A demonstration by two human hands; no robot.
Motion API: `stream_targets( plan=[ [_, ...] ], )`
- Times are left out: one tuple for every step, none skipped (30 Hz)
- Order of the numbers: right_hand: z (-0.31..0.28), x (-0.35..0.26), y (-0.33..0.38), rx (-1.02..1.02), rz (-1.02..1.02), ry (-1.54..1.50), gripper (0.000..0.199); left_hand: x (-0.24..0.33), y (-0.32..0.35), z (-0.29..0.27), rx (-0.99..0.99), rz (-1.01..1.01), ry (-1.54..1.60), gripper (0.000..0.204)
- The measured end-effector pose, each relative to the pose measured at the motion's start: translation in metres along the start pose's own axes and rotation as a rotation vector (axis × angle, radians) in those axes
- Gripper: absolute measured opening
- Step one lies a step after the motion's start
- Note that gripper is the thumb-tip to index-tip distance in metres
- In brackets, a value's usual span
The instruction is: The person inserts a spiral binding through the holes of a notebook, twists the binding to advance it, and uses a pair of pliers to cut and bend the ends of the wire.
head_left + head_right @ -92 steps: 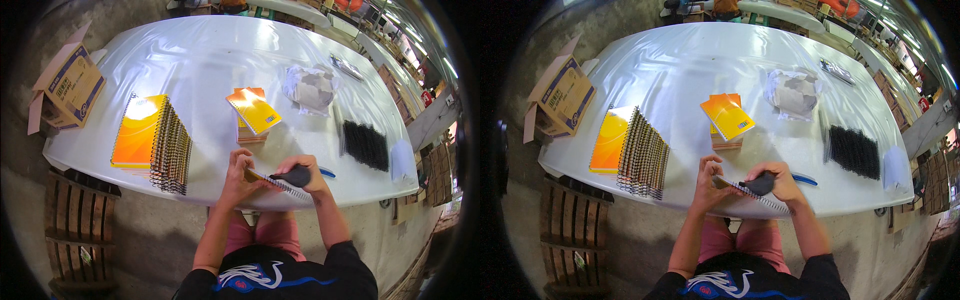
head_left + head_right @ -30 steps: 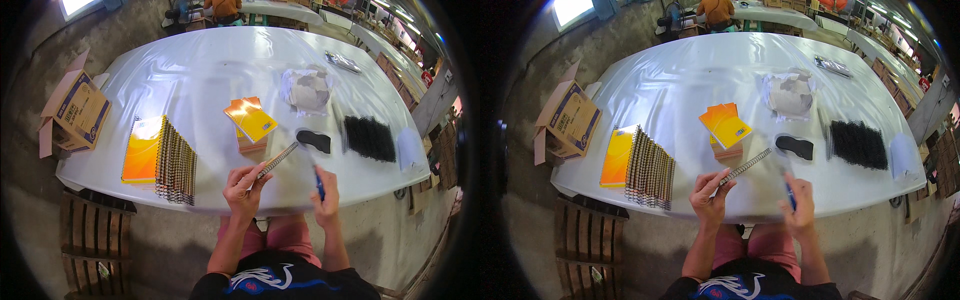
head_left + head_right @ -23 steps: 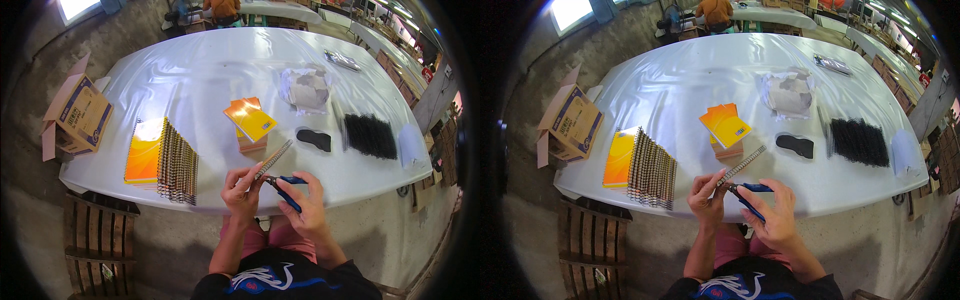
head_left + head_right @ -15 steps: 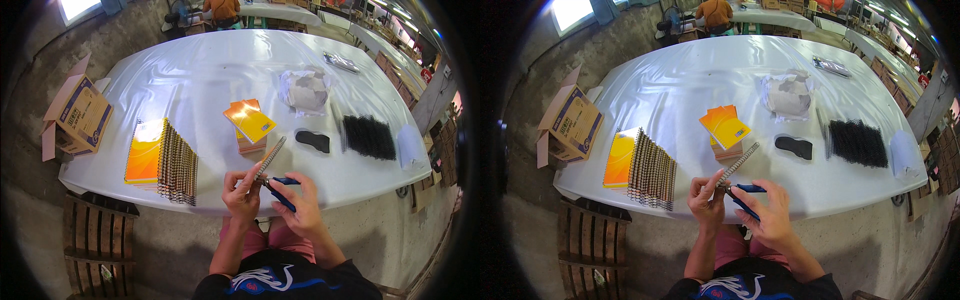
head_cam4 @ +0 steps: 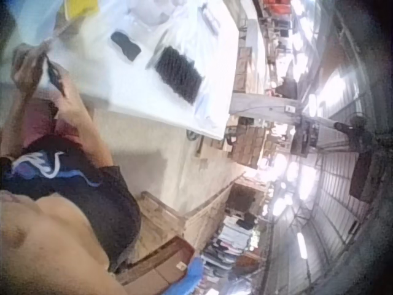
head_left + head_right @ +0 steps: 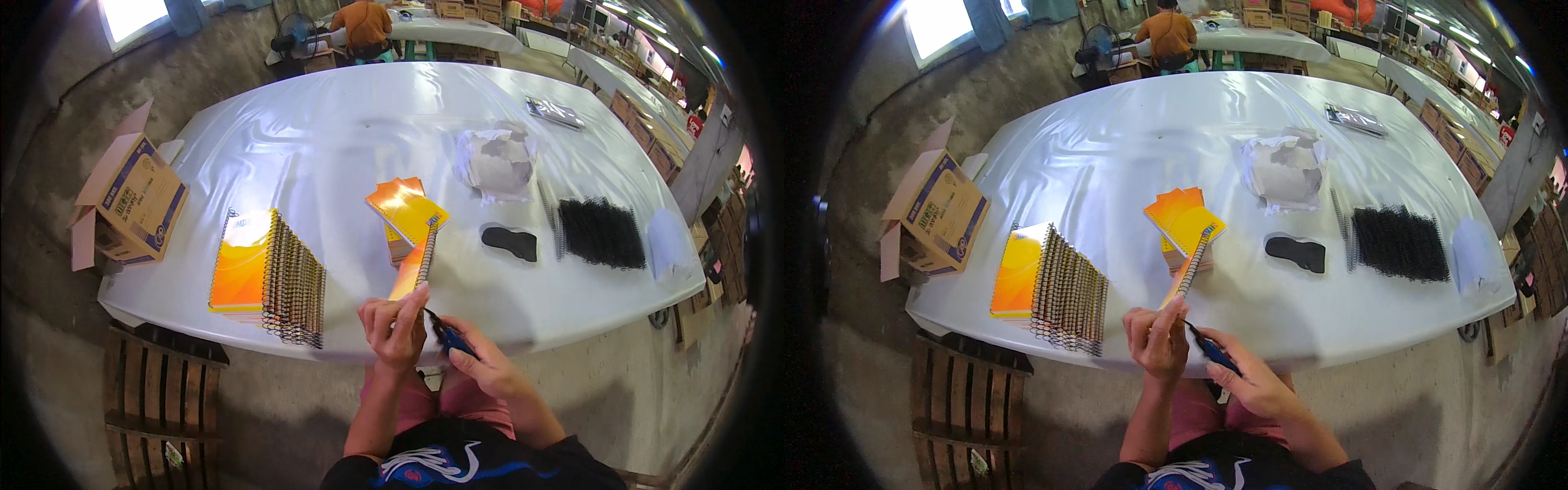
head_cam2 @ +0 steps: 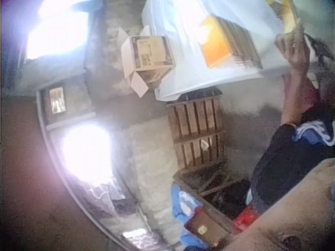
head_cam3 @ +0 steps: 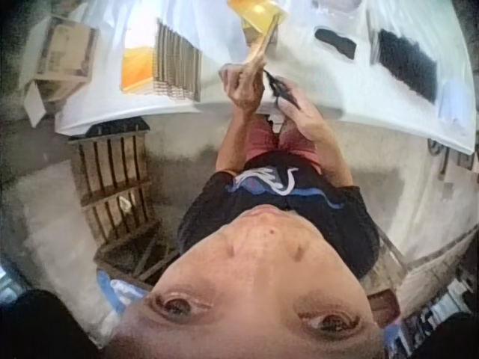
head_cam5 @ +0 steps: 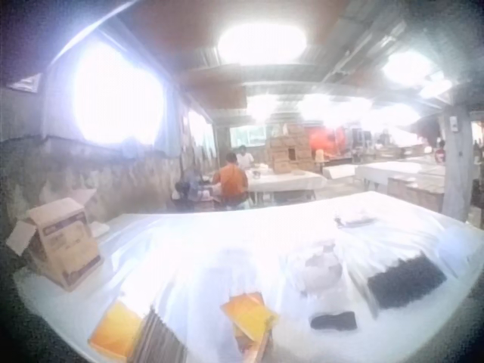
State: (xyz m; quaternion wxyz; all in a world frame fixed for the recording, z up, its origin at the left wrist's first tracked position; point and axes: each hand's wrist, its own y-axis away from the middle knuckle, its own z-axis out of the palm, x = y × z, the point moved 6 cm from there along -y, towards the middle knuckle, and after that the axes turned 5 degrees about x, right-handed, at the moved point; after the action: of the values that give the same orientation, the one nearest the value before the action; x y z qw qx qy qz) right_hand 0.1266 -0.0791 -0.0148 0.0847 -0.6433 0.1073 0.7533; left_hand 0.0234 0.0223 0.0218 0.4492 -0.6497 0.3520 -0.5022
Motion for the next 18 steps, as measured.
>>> stream_targets(
  plan=[
    [-0.010,-0.010,0.000,0.100,-0.219,0.408,0.049,-0.004,-0.001,-0.001,0.022,-0.030,0.004,0.022],
    [-0.015,-0.020,0.003,0.203,-0.439,0.814,0.048,-0.010,-0.001,-0.005,0.043,-0.117,-0.001,0.021],
    [-0.032,-0.016,0.005,0.340,-0.376,0.771,0.048,-0.012,-0.004,-0.011,0.067,-0.200,-0.003,0.021],
    [-0.051,-0.010,0.010,0.475,-0.378,0.940,0.049,-0.014,-0.007,-0.017,0.093,-0.285,-0.004,0.021],
    [-0.072,-0.004,0.014,0.617,-0.375,1.107,0.050,-0.013,-0.012,-0.021,0.071,-0.285,0.026,0.023],
    [-0.089,0.004,0.015,0.674,-0.284,1.282,0.050,-0.016,-0.014,-0.024,0.069,-0.349,0.114,0.023],
    [-0.105,0.010,0.017,0.731,-0.188,1.453,0.050,-0.018,-0.015,-0.027,0.067,-0.412,0.200,0.024],
    [-0.118,0.017,0.017,0.778,-0.083,1.622,0.050,-0.022,-0.013,-0.029,0.064,-0.478,0.282,0.026],
    [-0.127,0.024,0.016,0.788,-0.102,1.691,0.052,-0.023,-0.012,-0.030,0.027,-0.493,0.287,0.026],
    [-0.134,0.031,0.013,0.797,-0.123,1.759,0.054,-0.023,-0.012,-0.031,0.047,-0.562,0.382,0.026],
    [-0.136,0.033,0.009,0.799,-0.149,1.826,0.056,-0.019,-0.012,-0.031,0.072,-0.631,0.472,0.027],
    [-0.128,0.022,0.004,0.684,-0.308,1.430,0.059,-0.015,-0.013,-0.033,0.105,-0.696,0.550,0.027],
    [-0.113,0.000,0.000,0.546,-0.433,1.028,0.061,-0.011,-0.015,-0.037,0.133,-0.714,0.585,0.028],
    [-0.095,-0.021,-0.003,0.399,-0.520,0.622,0.063,-0.005,-0.016,-0.040,0.159,-0.731,0.621,0.030],
    [-0.087,-0.012,-0.009,0.498,-0.180,-0.055,0.065,-0.002,-0.017,-0.042,0.178,-0.743,0.662,0.032],
    [-0.065,-0.028,-0.011,0.380,-0.316,-0.091,0.063,0.002,-0.019,-0.045,0.190,-0.696,0.696,0.033],
    [-0.044,-0.041,-0.012,0.252,-0.446,-0.129,0.061,0.003,-0.021,-0.052,0.206,-0.648,0.724,0.034],
    [-0.032,-0.052,-0.011,0.139,-0.581,-0.168,0.059,0.005,-0.025,-0.055,0.212,-0.599,0.765,0.035]
  ],
)
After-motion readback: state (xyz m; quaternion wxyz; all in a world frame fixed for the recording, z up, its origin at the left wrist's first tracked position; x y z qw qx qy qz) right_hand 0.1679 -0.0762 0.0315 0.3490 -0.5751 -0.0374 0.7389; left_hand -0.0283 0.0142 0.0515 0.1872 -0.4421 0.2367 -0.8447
